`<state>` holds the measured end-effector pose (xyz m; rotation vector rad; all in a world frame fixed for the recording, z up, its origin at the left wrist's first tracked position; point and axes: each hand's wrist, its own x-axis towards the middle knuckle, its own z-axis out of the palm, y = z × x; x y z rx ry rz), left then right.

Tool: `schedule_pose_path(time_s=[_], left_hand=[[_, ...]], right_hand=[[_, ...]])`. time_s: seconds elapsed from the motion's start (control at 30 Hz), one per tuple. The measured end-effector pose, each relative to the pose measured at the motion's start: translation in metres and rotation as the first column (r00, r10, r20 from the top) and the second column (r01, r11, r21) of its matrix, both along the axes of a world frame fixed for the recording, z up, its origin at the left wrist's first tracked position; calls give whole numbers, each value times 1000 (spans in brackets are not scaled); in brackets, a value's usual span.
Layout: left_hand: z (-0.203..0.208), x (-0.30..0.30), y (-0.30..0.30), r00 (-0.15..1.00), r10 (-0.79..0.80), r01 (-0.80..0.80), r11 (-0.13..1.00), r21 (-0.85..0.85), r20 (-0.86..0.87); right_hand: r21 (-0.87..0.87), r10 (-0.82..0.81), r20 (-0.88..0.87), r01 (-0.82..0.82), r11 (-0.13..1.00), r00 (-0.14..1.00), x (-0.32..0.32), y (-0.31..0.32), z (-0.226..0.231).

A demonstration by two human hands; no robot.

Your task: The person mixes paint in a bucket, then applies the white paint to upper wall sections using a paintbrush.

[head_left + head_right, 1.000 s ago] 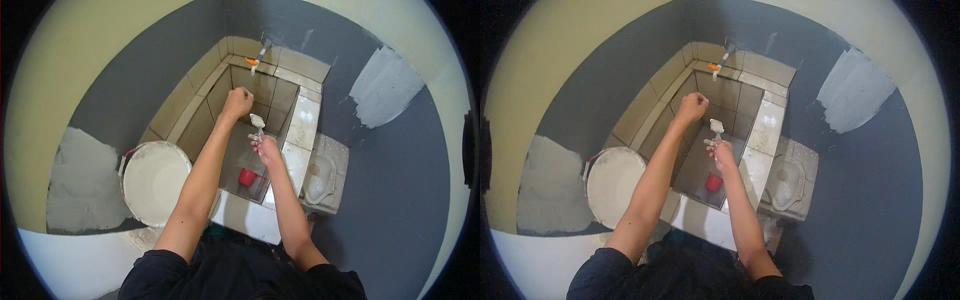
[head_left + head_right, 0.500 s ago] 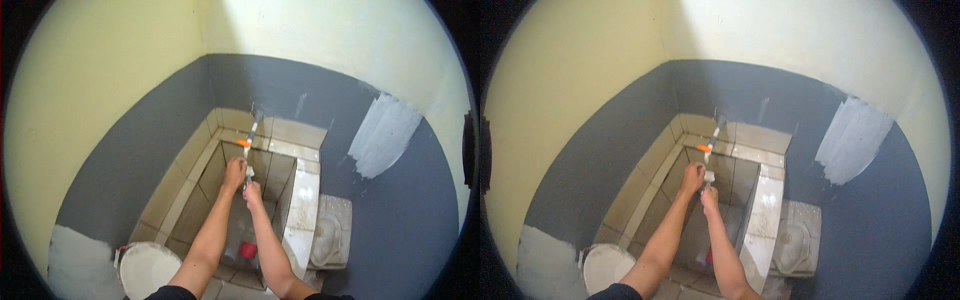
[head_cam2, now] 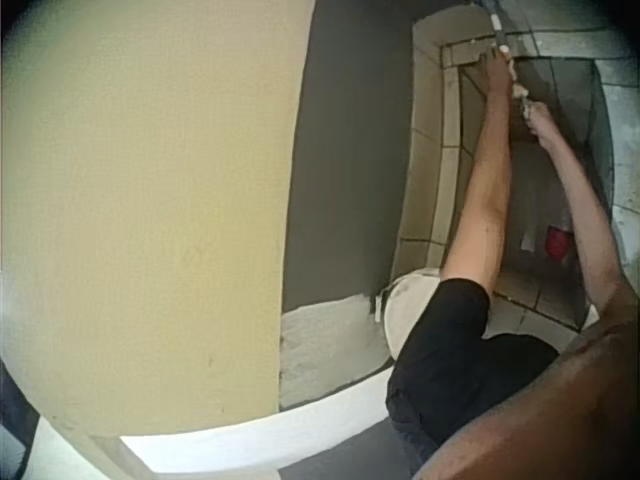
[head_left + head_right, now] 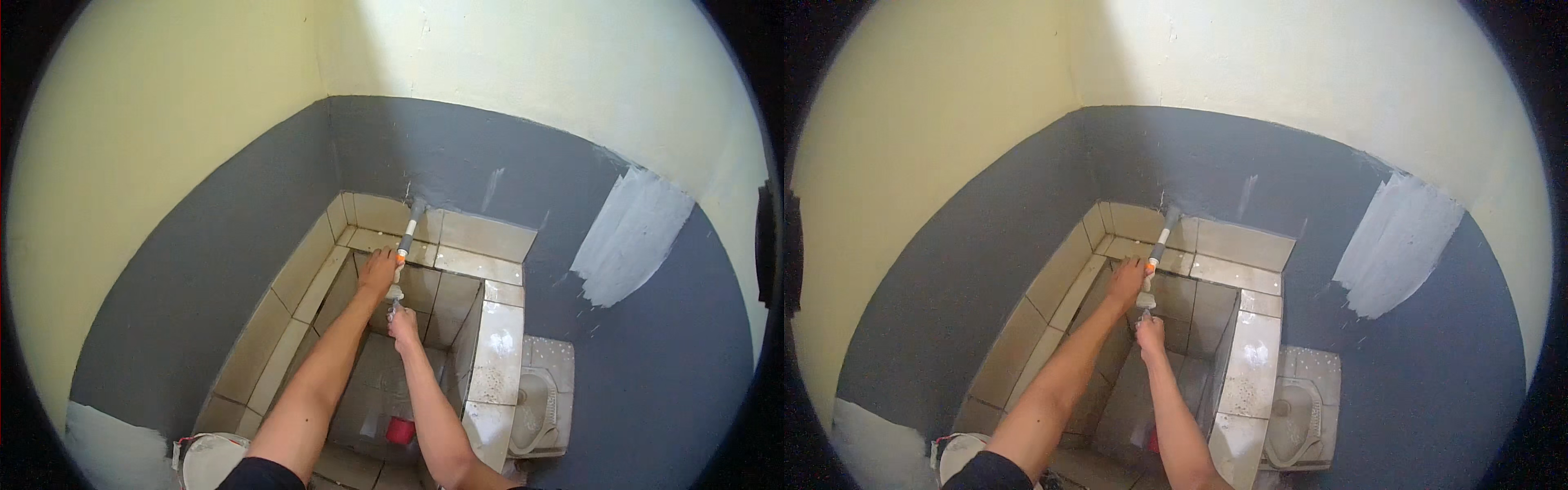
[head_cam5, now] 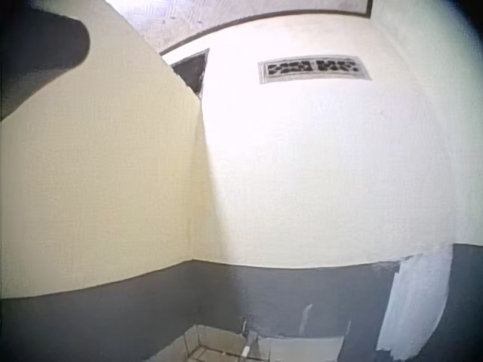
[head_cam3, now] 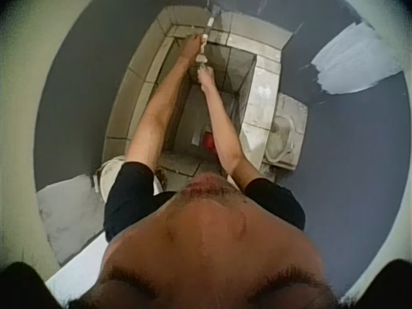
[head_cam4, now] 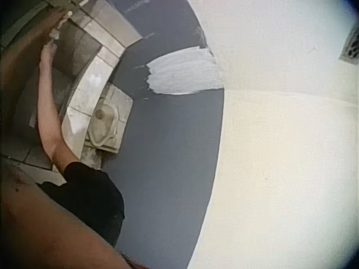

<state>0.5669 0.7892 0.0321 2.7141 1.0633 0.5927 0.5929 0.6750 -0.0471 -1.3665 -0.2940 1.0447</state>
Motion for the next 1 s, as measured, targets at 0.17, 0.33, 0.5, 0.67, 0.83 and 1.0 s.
schedule_pose_path(time_s=[0.17,0.33,0.5,0.67,0.83,1.0], left_hand=[[-13,2,44,980,-3,78,928,365,-200],[-20,7,33,979,-6,96,892,443,-202],[-17,7,29,980,51,29,920,391,-194],[-14,9,27,974,27,41,954,296,-223],[-18,5,31,974,59,-7,973,232,-219],[-13,14,28,978,86,-53,984,170,-191]], right_hand=[[39,55,198,-63,997,979,-1,19,-38],[-37,41,181,-34,999,983,5,16,-58],[-64,27,193,-15,998,981,-1,18,-57],[-11,3,123,-1,1000,992,0,24,-78],[26,19,96,-22,999,995,-4,27,-99],[-5,-23,197,24,1000,980,10,48,-146]])
